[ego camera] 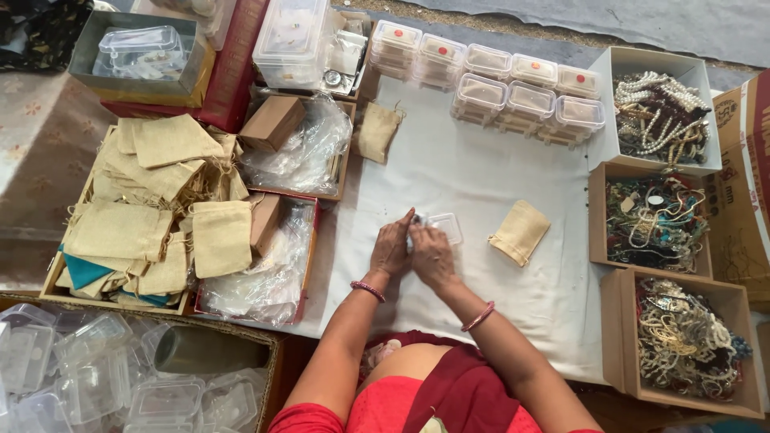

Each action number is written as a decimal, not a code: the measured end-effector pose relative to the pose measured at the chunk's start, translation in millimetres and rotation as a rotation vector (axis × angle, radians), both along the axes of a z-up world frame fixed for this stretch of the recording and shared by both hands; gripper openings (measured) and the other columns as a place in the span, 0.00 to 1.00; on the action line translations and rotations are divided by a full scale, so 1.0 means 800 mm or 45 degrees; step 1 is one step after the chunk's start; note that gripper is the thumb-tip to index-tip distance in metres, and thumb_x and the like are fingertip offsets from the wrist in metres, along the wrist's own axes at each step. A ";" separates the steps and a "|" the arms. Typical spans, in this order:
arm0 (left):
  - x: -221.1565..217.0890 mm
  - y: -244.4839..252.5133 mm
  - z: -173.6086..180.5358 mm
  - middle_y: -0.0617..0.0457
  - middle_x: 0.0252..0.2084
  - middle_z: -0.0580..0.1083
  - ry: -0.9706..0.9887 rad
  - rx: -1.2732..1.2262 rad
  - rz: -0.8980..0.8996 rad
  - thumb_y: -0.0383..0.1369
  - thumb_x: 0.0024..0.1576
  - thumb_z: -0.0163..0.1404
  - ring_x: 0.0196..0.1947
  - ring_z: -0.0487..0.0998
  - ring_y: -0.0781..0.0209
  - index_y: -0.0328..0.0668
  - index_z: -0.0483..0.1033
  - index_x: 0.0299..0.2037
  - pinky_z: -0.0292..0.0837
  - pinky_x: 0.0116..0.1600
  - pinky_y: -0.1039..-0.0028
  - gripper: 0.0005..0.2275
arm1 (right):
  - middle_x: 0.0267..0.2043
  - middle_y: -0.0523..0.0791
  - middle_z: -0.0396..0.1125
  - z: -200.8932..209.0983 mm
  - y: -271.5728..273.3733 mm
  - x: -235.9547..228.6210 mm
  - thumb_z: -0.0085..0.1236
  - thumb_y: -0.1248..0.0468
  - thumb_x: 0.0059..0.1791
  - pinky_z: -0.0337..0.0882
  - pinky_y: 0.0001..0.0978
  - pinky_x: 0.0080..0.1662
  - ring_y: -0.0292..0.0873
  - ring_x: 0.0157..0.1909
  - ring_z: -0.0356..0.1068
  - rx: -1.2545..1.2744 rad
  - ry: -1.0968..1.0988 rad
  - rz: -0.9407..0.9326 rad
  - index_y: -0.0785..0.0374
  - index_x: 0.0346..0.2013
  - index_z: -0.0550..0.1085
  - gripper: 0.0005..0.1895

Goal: The person wipes a small plastic container with a white cloth, then places it aside. They pick up a gold-colored necklace from a box, wipe it thoroughly with the cloth, and place it into a small beige pouch. Finally, they wipe another plastic container with the cloth.

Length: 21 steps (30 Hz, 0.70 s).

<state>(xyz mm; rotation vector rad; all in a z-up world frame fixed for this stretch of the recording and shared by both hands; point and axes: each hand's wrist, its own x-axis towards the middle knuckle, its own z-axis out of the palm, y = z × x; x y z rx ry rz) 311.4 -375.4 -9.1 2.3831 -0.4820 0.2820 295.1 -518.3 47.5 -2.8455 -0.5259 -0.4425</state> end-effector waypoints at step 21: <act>0.002 0.000 -0.024 0.53 0.58 0.74 -0.067 0.135 0.093 0.28 0.48 0.61 0.62 0.74 0.54 0.52 0.44 0.83 0.63 0.72 0.63 0.50 | 0.73 0.52 0.57 0.013 -0.021 -0.017 0.48 0.50 0.53 0.45 0.54 0.72 0.55 0.76 0.50 -0.058 0.082 0.202 0.62 0.67 0.65 0.31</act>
